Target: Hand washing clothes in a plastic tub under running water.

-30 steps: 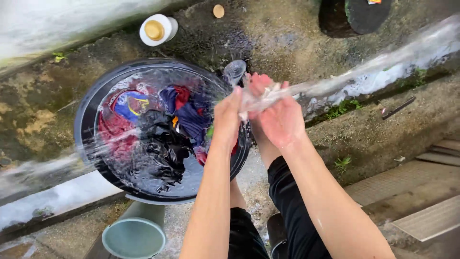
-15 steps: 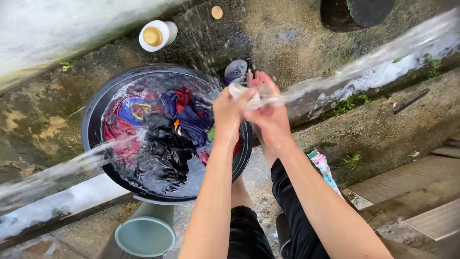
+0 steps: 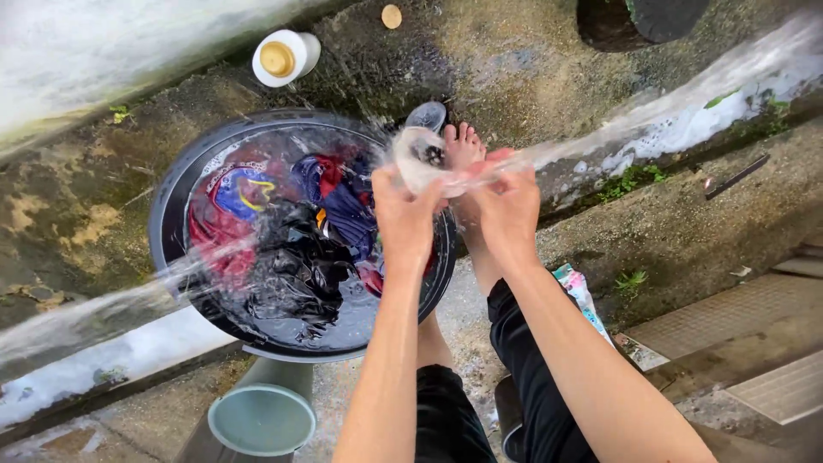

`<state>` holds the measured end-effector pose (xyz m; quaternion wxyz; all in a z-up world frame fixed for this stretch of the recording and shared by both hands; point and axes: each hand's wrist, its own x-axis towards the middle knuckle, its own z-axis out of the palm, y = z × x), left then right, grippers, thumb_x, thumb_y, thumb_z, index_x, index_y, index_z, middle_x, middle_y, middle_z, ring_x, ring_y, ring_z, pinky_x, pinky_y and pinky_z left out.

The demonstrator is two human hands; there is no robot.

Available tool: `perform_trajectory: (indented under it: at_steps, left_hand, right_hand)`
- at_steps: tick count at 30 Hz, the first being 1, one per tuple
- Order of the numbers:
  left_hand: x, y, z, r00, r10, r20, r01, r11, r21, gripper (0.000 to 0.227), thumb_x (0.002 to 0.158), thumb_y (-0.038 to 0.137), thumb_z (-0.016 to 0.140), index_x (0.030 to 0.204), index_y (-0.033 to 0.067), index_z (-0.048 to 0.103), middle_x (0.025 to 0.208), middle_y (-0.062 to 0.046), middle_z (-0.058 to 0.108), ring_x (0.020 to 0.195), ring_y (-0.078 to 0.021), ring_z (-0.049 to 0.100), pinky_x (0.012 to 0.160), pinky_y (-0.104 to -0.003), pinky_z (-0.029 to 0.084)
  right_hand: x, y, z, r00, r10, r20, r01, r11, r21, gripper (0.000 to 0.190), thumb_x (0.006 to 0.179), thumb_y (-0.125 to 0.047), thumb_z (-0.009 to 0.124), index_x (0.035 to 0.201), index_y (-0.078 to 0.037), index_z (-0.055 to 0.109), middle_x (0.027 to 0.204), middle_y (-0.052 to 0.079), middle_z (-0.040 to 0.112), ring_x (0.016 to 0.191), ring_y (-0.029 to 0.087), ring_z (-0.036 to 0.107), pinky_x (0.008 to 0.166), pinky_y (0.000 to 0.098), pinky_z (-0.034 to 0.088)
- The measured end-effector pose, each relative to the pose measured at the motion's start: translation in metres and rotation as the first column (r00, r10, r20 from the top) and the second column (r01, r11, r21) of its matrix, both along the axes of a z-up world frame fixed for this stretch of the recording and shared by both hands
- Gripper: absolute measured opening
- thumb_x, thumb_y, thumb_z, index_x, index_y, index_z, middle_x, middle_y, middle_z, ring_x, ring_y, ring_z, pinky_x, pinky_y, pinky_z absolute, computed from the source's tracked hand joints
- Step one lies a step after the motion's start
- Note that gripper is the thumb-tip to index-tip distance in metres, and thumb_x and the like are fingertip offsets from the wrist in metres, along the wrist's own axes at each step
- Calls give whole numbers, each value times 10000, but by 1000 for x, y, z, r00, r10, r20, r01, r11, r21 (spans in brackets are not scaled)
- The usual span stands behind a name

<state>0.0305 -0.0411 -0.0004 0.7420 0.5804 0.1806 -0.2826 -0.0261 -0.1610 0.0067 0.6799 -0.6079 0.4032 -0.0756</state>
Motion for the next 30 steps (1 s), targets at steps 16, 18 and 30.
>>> perform_trajectory:
  at_steps: [16,18,30]
  left_hand:
    - [16,-8,42,805,-502,318,325,820,471,200,848,166,793,1011,70,728,876,-88,701,814,-164,667,744,-334,532]
    - [12,-14,30,758,-421,499,188,873,451,185,836,104,752,1017,66,737,976,-86,702,956,-180,662,837,-343,541]
    - [7,-11,23,904,58,-423,-209,924,-321,208,1051,176,601,1158,4,645,1071,-91,721,941,-186,688,805,-336,576]
  right_hand:
    - [19,-31,22,983,-158,-96,185,847,498,167,1051,-96,632,1190,-26,572,940,34,627,777,139,606,687,301,511]
    - [20,-35,30,984,-170,-46,168,826,538,155,1071,-129,626,1178,-41,555,899,41,613,771,141,618,677,296,518]
    - [23,-37,47,999,-31,23,14,846,533,505,851,139,667,1292,-58,519,777,-24,537,661,82,518,598,248,478]
